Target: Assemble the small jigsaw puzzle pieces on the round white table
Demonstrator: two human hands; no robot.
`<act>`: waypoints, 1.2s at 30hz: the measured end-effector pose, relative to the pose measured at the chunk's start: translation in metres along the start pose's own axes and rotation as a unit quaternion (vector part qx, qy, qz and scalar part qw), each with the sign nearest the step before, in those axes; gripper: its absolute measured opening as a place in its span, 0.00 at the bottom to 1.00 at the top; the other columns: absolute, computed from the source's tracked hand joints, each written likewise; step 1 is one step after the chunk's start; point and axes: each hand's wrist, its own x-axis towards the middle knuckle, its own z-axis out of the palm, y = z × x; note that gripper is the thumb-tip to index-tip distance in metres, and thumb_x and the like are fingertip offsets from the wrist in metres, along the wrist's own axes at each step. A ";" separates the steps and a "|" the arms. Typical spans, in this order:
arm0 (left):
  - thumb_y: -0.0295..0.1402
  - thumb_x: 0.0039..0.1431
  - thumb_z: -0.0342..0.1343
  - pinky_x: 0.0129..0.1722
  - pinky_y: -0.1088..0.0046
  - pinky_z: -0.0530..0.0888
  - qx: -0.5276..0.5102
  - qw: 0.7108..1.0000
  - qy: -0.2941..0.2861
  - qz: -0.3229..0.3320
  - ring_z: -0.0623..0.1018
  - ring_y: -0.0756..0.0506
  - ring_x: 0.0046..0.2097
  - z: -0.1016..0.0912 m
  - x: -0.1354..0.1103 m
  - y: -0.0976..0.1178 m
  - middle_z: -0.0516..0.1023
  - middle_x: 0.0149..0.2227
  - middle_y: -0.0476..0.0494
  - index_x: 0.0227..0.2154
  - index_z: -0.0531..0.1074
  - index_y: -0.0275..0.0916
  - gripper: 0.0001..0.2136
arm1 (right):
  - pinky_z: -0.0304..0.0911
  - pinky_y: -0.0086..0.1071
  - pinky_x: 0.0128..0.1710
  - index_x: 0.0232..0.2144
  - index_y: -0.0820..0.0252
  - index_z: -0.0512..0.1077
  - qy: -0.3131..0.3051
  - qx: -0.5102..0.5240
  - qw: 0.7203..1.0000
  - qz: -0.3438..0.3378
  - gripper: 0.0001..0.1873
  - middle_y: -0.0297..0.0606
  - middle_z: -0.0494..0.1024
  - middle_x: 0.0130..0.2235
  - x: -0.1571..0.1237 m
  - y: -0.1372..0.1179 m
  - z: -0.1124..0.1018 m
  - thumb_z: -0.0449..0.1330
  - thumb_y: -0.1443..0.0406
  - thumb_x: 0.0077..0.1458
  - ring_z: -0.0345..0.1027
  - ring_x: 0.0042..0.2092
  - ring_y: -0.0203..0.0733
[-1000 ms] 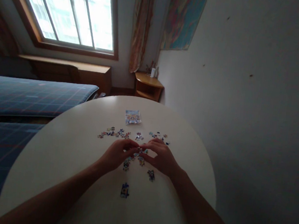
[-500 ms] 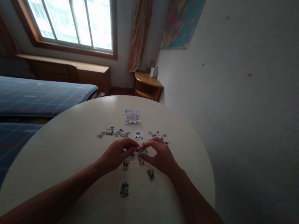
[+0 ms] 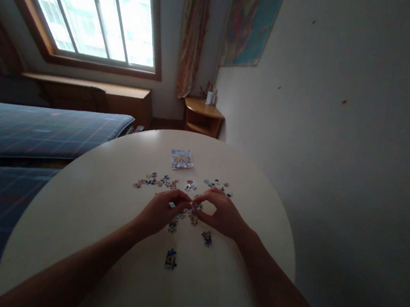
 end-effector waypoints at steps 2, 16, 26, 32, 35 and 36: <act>0.36 0.61 0.56 0.36 0.72 0.74 0.042 0.999 -0.008 0.008 0.78 0.48 0.32 -0.001 0.000 -0.002 0.82 0.32 0.47 0.34 0.77 0.40 0.07 | 0.65 0.37 0.47 0.38 0.56 0.74 -0.030 0.006 0.999 0.023 0.09 0.34 0.81 0.36 -0.001 0.002 -0.007 0.68 0.64 0.53 0.73 0.41 0.40; 0.30 0.63 0.57 0.54 0.62 0.70 0.181 0.944 -0.186 0.202 0.74 0.43 0.52 -0.010 -0.003 -0.020 0.77 0.50 0.45 0.46 0.77 0.47 0.11 | 0.58 0.44 0.56 0.33 0.54 0.78 -0.176 -0.006 0.982 0.070 0.14 0.37 0.77 0.44 -0.010 0.012 -0.016 0.74 0.58 0.44 0.67 0.51 0.45; 0.30 0.63 0.56 0.55 0.63 0.69 0.185 0.943 -0.187 0.205 0.75 0.43 0.52 -0.011 -0.003 -0.019 0.77 0.51 0.45 0.44 0.79 0.49 0.11 | 0.59 0.44 0.55 0.35 0.53 0.78 -0.166 -0.031 0.984 0.056 0.16 0.38 0.77 0.44 -0.012 0.014 -0.014 0.74 0.57 0.43 0.68 0.52 0.46; 0.31 0.64 0.55 0.54 0.62 0.69 0.191 0.942 -0.186 0.202 0.75 0.43 0.52 -0.011 -0.003 -0.017 0.77 0.51 0.46 0.45 0.79 0.50 0.11 | 0.60 0.43 0.55 0.34 0.54 0.78 -0.177 -0.023 0.982 0.064 0.11 0.37 0.77 0.44 -0.011 0.012 -0.015 0.72 0.61 0.46 0.68 0.51 0.45; 0.31 0.64 0.55 0.54 0.62 0.70 0.194 0.941 -0.189 0.205 0.75 0.43 0.52 -0.012 -0.003 -0.016 0.77 0.51 0.46 0.45 0.78 0.50 0.11 | 0.58 0.45 0.57 0.34 0.53 0.78 -0.187 -0.020 0.980 0.070 0.10 0.37 0.76 0.45 -0.011 0.012 -0.015 0.72 0.62 0.47 0.67 0.53 0.45; 0.31 0.64 0.55 0.54 0.62 0.70 0.195 0.940 -0.190 0.205 0.75 0.43 0.52 -0.012 -0.003 -0.015 0.77 0.51 0.46 0.45 0.78 0.50 0.11 | 0.58 0.45 0.57 0.34 0.53 0.78 -0.189 -0.018 0.979 0.070 0.10 0.37 0.76 0.45 -0.011 0.012 -0.015 0.72 0.62 0.47 0.67 0.53 0.45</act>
